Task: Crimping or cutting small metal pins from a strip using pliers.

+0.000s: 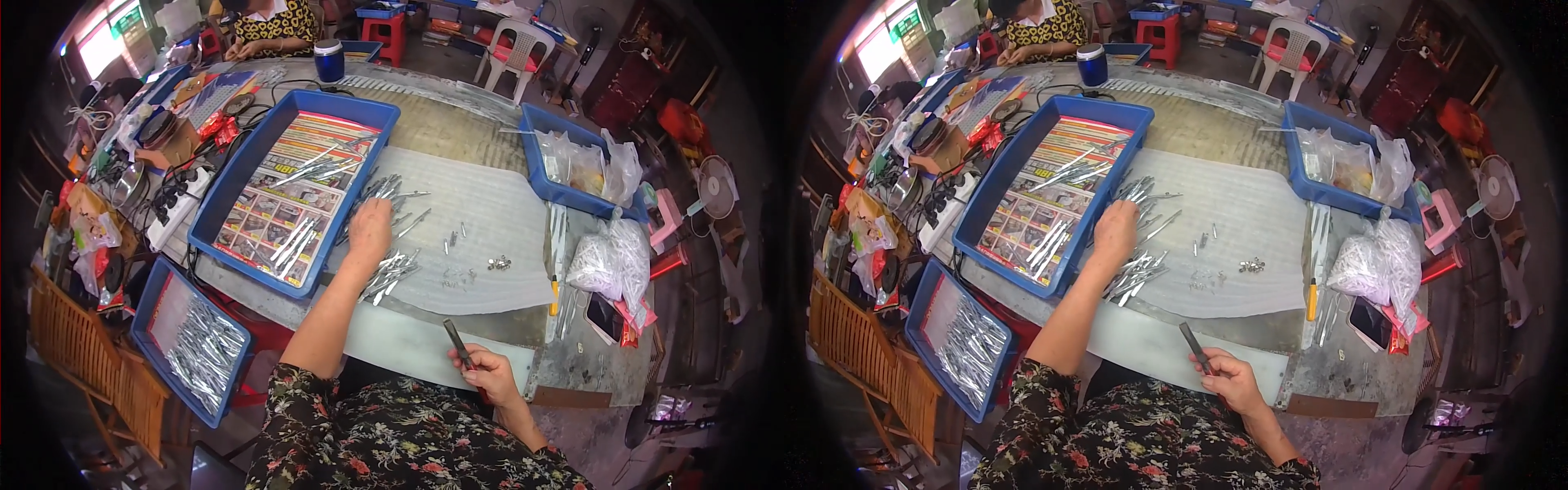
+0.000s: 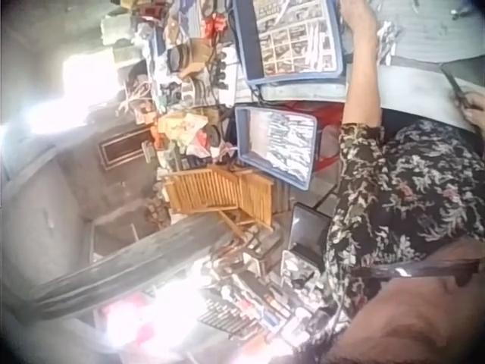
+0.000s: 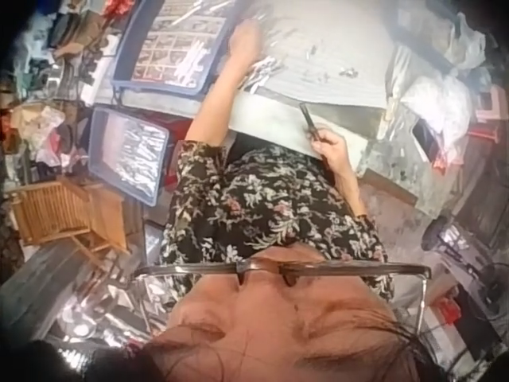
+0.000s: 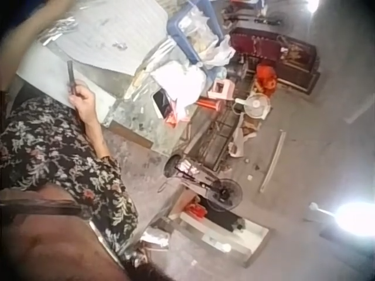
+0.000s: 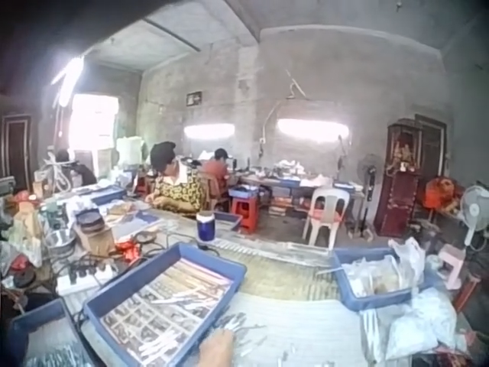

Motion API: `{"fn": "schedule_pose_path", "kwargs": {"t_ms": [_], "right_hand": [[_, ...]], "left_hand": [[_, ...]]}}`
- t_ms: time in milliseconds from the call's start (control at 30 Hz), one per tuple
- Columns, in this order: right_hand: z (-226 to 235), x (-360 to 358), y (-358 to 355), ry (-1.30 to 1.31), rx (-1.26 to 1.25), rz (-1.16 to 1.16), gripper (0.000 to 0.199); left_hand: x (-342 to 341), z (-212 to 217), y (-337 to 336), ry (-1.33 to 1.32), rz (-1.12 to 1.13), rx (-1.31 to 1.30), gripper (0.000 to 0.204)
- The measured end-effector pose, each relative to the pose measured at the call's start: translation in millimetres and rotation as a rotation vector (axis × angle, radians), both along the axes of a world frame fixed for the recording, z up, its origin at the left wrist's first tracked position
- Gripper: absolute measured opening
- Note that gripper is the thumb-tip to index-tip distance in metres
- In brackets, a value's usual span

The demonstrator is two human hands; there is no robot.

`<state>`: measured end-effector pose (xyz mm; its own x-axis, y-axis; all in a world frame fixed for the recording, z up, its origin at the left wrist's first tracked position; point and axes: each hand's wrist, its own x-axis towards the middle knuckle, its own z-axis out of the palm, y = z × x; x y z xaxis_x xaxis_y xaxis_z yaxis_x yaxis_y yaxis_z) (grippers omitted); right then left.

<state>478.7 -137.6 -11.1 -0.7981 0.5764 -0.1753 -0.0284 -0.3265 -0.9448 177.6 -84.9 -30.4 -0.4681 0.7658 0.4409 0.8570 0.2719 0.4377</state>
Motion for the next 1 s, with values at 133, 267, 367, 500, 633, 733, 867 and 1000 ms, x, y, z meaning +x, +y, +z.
{"fn": "schedule_pose_path", "kwargs": {"t_ms": [133, 267, 367, 500, 633, 733, 867, 1000], "right_hand": [[2.7, -1.1, -2.6, -0.002, 0.004, -0.006, 0.005], [3.7, 1.2, -3.6, -0.005, 0.005, -0.016, 0.007], [4.3, 3.7, -3.2, 0.004, -0.006, -0.023, 0.007], [3.6, 5.7, -0.4, 0.018, 0.028, -0.021, 0.007], [4.5, 3.7, 5.9, 0.015, 0.116, -0.029, 0.008], [7.9, -0.2, 7.0, -0.074, 0.215, -0.086, 0.009], [14.3, -6.5, 8.9, -0.112, 0.407, -0.06, 0.014], [18.0, -10.6, 7.6, -0.127, 0.496, -0.068, 0.015]], "left_hand": [[11.0, -1.6, 7.8, 0.068, -0.154, -0.098, 0.011], [16.4, -10.4, 14.3, 0.179, -0.139, -0.175, 0.008], [16.4, -1.5, 9.3, 0.175, -0.088, -0.159, 0.004], [12.9, 23.5, -10.8, -0.293, -0.083, 0.067, 0.007], [37.0, 52.6, -47.5, -0.811, -0.269, 0.148, 0.019], [59.3, 47.3, -72.0, -1.035, -0.309, 0.128, 0.019], [84.8, 39.3, -96.7, -1.011, -0.354, 0.146, 0.016], [102.9, 38.4, -108.5, -1.065, -0.321, 0.143, 0.015]]}}
